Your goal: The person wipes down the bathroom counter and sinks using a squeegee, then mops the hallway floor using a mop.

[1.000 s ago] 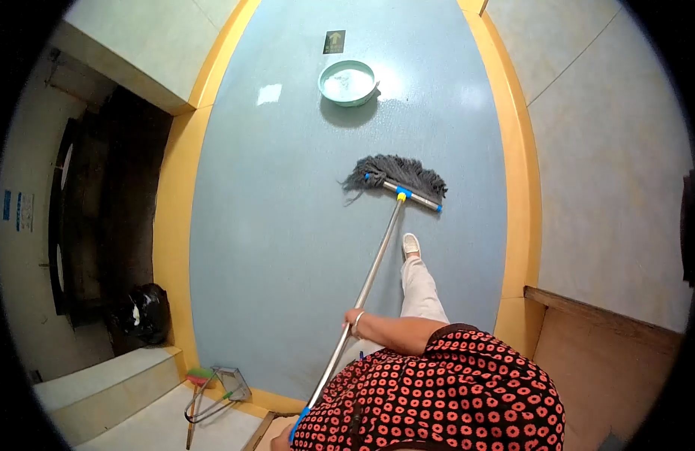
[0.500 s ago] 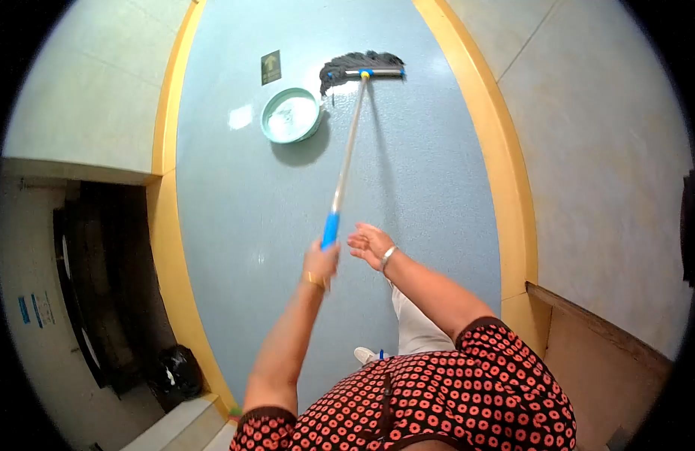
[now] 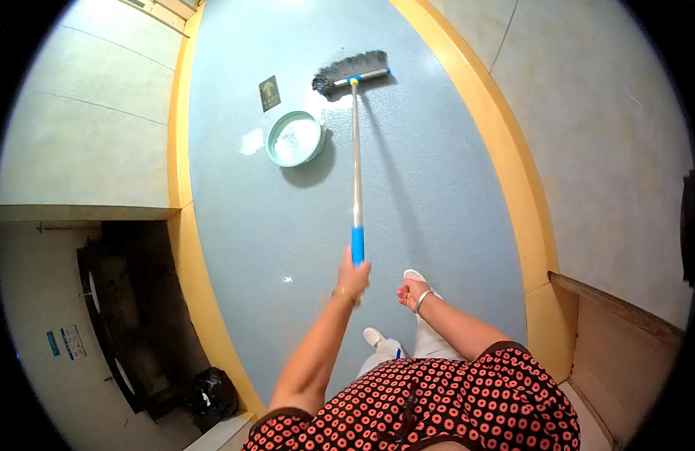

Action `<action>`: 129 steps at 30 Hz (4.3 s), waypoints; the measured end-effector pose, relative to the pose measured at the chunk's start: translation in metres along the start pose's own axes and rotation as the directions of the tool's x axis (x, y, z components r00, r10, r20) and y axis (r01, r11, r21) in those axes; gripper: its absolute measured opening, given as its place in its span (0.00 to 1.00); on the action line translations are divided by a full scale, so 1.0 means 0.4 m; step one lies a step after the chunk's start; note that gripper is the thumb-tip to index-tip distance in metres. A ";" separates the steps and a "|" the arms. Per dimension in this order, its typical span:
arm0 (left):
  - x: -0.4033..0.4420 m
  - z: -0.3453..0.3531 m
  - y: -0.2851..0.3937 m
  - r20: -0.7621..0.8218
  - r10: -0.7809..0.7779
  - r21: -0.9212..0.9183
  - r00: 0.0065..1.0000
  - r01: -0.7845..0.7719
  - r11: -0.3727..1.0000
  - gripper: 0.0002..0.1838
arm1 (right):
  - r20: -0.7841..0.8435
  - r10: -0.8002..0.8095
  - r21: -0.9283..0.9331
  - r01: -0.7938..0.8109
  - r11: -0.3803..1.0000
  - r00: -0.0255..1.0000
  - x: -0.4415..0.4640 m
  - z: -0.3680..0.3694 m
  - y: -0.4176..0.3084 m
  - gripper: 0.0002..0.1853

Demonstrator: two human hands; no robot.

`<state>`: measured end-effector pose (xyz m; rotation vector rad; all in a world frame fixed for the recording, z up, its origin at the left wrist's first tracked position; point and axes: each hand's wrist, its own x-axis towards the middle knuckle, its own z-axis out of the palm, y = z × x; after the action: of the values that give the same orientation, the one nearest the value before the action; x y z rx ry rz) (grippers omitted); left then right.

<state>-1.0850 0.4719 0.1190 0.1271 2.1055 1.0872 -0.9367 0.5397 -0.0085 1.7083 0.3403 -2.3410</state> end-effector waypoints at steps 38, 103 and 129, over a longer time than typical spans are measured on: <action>-0.487 -0.040 0.029 0.153 -0.121 0.340 0.981 0.063 0.938 0.24 | 0.009 -0.371 -0.071 0.371 0.926 0.929 -0.084 0.150 -0.321 0.18; -0.501 0.308 0.882 0.858 0.276 0.509 0.433 -0.640 -0.576 0.20 | 0.087 -0.553 0.957 0.086 0.279 0.829 -0.486 -0.481 -0.651 0.05; -0.315 0.700 1.031 0.975 0.138 0.222 0.174 -0.778 -0.588 0.16 | -0.380 -0.174 0.906 0.404 0.126 0.908 -0.296 -0.917 -0.660 0.10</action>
<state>-0.9083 0.8683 0.3947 2.6075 1.4491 -0.5174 -0.6530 0.9106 0.0104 2.5261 -1.3445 -2.9005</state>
